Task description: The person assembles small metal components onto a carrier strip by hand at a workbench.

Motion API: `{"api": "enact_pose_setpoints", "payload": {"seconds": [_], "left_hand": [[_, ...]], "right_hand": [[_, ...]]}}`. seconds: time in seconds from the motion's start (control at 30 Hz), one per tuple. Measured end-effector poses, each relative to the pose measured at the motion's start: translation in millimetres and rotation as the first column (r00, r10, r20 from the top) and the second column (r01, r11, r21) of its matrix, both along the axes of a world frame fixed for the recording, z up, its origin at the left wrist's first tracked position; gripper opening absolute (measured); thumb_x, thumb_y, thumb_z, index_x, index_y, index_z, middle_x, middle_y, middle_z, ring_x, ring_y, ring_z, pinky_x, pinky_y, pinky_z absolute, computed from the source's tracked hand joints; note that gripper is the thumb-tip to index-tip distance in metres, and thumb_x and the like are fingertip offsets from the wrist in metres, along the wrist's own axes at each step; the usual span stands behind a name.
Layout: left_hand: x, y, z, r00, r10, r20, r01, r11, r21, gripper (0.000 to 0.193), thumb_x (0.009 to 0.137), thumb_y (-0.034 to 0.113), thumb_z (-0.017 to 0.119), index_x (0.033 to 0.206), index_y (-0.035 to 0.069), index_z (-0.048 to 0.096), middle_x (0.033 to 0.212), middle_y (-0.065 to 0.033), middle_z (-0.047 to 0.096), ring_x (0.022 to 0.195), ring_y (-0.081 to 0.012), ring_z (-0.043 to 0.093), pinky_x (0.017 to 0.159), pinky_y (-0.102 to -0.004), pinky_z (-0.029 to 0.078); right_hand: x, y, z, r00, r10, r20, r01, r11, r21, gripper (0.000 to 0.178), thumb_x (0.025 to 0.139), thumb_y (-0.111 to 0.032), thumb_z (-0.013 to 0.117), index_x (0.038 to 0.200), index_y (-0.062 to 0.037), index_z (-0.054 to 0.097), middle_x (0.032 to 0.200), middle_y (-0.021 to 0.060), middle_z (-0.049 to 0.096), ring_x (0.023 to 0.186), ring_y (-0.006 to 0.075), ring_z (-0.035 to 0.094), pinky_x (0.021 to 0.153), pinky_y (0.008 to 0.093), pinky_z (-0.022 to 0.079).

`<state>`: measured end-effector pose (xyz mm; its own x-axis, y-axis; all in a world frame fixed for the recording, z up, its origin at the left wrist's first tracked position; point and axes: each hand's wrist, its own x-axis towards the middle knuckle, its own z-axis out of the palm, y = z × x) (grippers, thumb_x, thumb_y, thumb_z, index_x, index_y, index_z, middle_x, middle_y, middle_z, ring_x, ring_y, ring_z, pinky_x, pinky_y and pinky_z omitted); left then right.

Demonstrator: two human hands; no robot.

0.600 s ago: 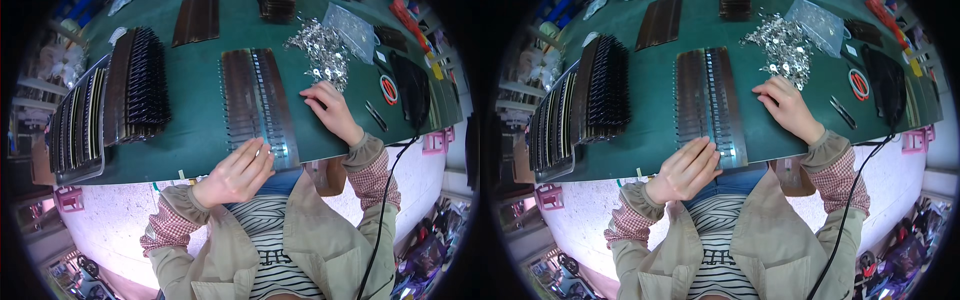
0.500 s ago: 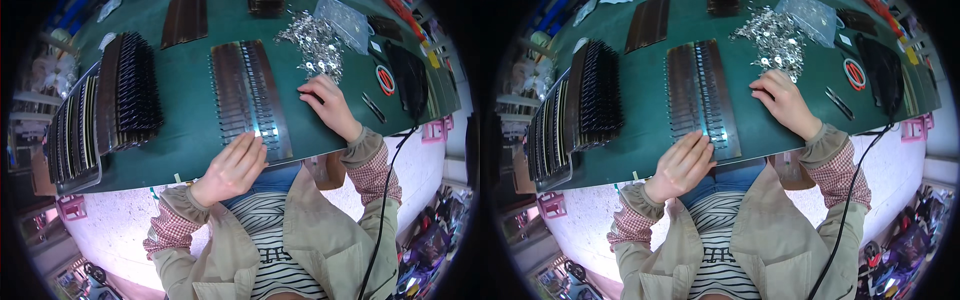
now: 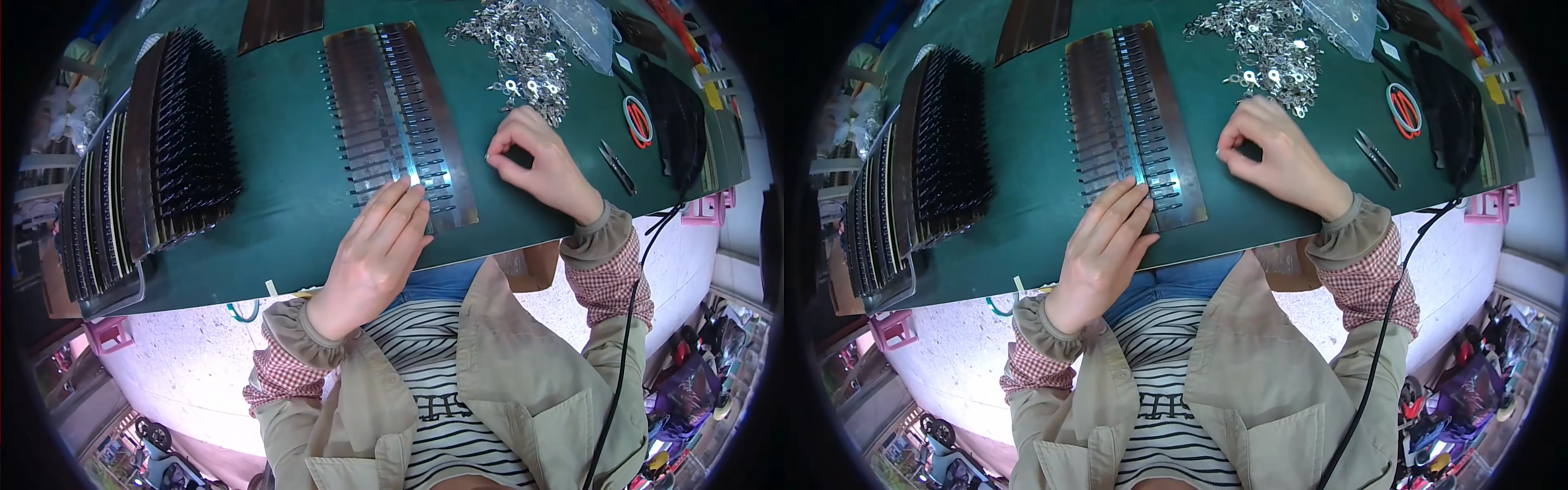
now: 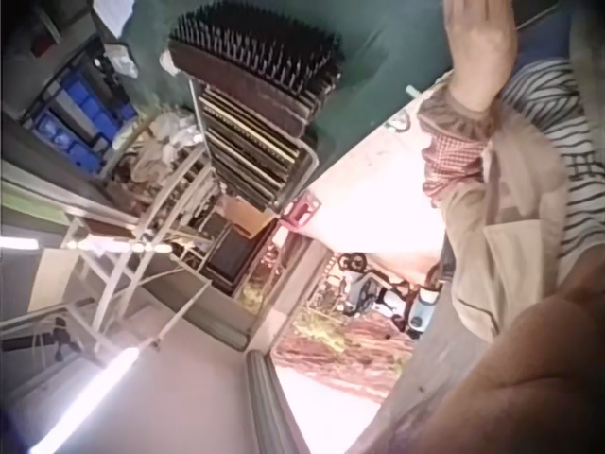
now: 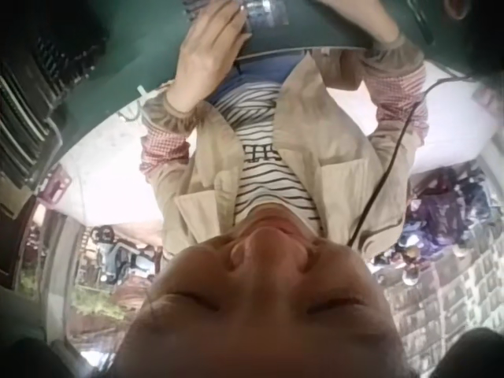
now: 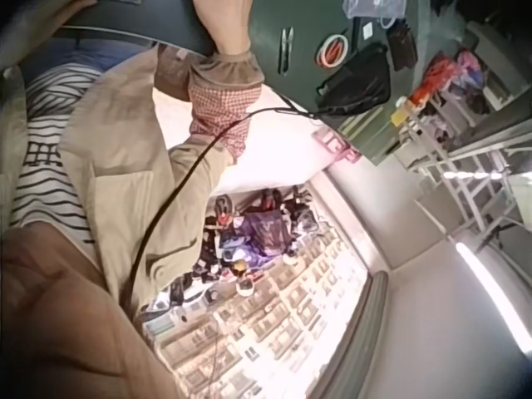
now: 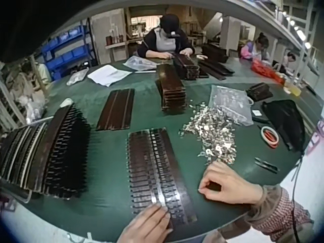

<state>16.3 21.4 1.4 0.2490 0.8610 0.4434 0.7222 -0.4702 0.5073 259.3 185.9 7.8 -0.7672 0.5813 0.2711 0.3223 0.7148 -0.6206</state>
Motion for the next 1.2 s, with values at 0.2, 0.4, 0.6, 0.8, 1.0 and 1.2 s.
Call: {"api": "enact_pose_setpoints", "payload": {"seconds": [0.2, 0.4, 0.6, 0.8, 1.0, 1.2], "left_hand": [[1.0, 0.4, 1.8, 1.0, 0.011, 0.02, -0.01, 1.0, -0.025, 0.049, 0.074, -0.004, 0.082, 0.12, -0.008, 0.068, 0.13, -0.0206, 0.066, 0.13, -0.0394, 0.06, 0.108, -0.0488, 0.052], [0.7, 0.8, 2.5, 0.999, 0.007, 0.042, -0.005, 0.999, -0.048, 0.049, 0.074, -0.004, 0.081, 0.122, -0.008, 0.068, 0.131, -0.0206, 0.066, 0.131, -0.0394, 0.06, 0.11, -0.0498, 0.051], [1.1, -0.9, 2.2, 0.999, 0.011, 0.048, -0.008, 0.998, -0.058, 0.049, 0.074, -0.004, 0.082, 0.122, -0.008, 0.068, 0.131, -0.0205, 0.066, 0.131, -0.0393, 0.06, 0.11, -0.0498, 0.05], [-0.7, 0.0, 2.0, 0.999, 0.003, 0.051, 0.0, 0.998, -0.063, 0.049, 0.075, -0.004, 0.082, 0.122, -0.008, 0.068, 0.132, -0.0206, 0.066, 0.131, -0.0392, 0.06, 0.11, -0.0493, 0.051], [-4.8, 0.6, 2.9, 0.995, 0.018, 0.1, -0.009, 0.996, -0.084, 0.051, 0.077, -0.002, 0.081, 0.126, -0.007, 0.066, 0.138, -0.0213, 0.063, 0.134, -0.0407, 0.058, 0.113, -0.0506, 0.047], [-1.3, 3.1, 2.9, 1.0, 0.004, -0.009, -0.005, 0.998, -0.062, 0.054, 0.085, 0.004, 0.078, 0.135, -0.007, 0.06, 0.145, -0.0227, 0.059, 0.14, -0.0421, 0.052, 0.119, -0.0548, 0.039]], "right_hand": [[-19.7, -24.3, 7.1, 0.981, 0.194, -0.008, -0.194, 0.98, -0.036, 0.014, 0.082, -0.004, 0.075, 0.089, -0.0066, 0.063, 0.089, 0.005, 0.058, 0.089, 0.0238, 0.056, 0.08, 0.036, 0.044], [-27.6, -30.9, 3.6, 0.975, 0.219, -0.025, -0.219, 0.976, 0.01, 0.016, 0.081, -0.003, 0.076, 0.089, -0.0076, 0.063, 0.09, 0.0049, 0.057, 0.089, 0.0247, 0.056, 0.079, 0.0355, 0.043], [-28.1, -33.3, 1.8, 0.975, 0.216, -0.047, -0.216, 0.976, -0.001, 0.017, 0.081, -0.002, 0.077, 0.09, -0.0074, 0.063, 0.091, 0.005, 0.057, 0.088, 0.0249, 0.057, 0.077, 0.0358, 0.043], [-27.6, -32.9, 0.9, 0.973, 0.222, -0.059, -0.223, 0.975, -0.001, 0.016, 0.082, -0.003, 0.076, 0.092, -0.0067, 0.064, 0.091, 0.0058, 0.059, 0.088, 0.0251, 0.058, 0.078, 0.0368, 0.044], [-12.8, 14.7, -3.2, 0.999, -0.028, -0.021, 0.032, 0.981, 0.194, 0.014, 0.086, -0.004, 0.074, 0.097, -0.0041, 0.066, 0.098, 0.0093, 0.061, 0.093, 0.03, 0.06, 0.082, 0.0392, 0.048], [4.8, 40.2, -10.5, 0.975, -0.22, -0.016, 0.212, 0.917, 0.337, 0.011, 0.09, -0.005, 0.071, 0.099, -0.0029, 0.065, 0.102, 0.0123, 0.061, 0.098, 0.0342, 0.06, 0.084, 0.0416, 0.051]]}}
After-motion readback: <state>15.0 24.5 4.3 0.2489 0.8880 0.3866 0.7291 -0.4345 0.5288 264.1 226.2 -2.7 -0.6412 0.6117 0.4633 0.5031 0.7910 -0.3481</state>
